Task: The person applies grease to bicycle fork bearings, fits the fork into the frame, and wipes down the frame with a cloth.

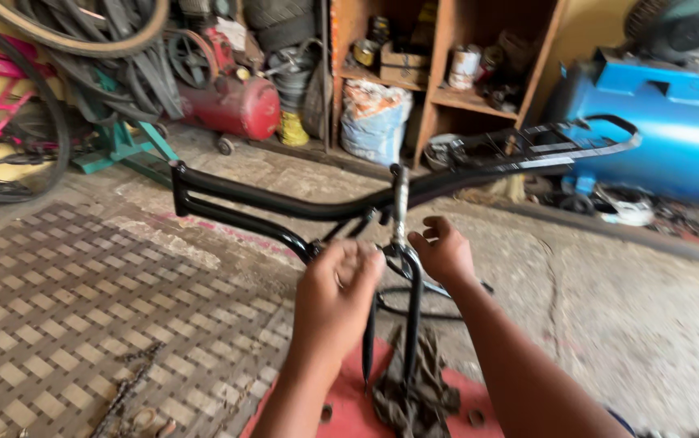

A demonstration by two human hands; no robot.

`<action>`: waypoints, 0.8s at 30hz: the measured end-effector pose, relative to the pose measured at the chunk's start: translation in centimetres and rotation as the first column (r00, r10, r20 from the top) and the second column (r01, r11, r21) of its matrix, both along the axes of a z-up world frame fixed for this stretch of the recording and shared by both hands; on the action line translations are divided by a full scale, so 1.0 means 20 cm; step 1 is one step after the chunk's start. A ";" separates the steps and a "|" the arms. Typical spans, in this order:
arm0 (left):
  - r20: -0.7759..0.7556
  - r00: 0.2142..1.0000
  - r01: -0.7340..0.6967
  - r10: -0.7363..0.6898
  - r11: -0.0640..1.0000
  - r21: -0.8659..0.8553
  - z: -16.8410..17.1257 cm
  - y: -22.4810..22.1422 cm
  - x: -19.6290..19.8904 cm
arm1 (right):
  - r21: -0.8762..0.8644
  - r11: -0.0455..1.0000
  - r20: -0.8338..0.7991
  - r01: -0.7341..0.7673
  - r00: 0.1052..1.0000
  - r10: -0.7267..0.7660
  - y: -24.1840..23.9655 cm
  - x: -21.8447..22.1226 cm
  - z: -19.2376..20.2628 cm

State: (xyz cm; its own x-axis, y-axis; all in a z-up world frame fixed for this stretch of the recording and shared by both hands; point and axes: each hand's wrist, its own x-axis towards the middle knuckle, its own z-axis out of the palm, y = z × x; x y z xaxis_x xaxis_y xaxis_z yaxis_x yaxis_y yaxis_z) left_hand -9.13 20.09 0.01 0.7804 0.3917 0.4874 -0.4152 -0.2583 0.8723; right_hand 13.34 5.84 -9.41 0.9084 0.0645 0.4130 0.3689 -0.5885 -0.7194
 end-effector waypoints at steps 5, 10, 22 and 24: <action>-0.190 0.982 0.010 -0.005 1.000 0.023 -0.03 0.09 0.05 | 0.106 0.994 0.031 -0.008 1.000 0.005 0.15 0.46 -0.19; -0.268 0.963 -0.018 0.012 1.000 -0.021 -0.09 0.19 0.14 | 0.193 0.981 0.002 -0.022 1.000 0.022 0.27 0.76 -0.38; -0.219 0.974 -0.040 0.052 0.998 0.055 -0.25 0.27 0.30 | -0.130 0.986 -0.088 -0.100 0.992 0.089 0.27 0.54 -0.02; -0.179 0.978 -0.094 0.107 0.992 0.081 -0.31 0.31 0.31 | -0.201 0.967 0.006 -0.159 0.987 0.163 0.31 0.40 0.11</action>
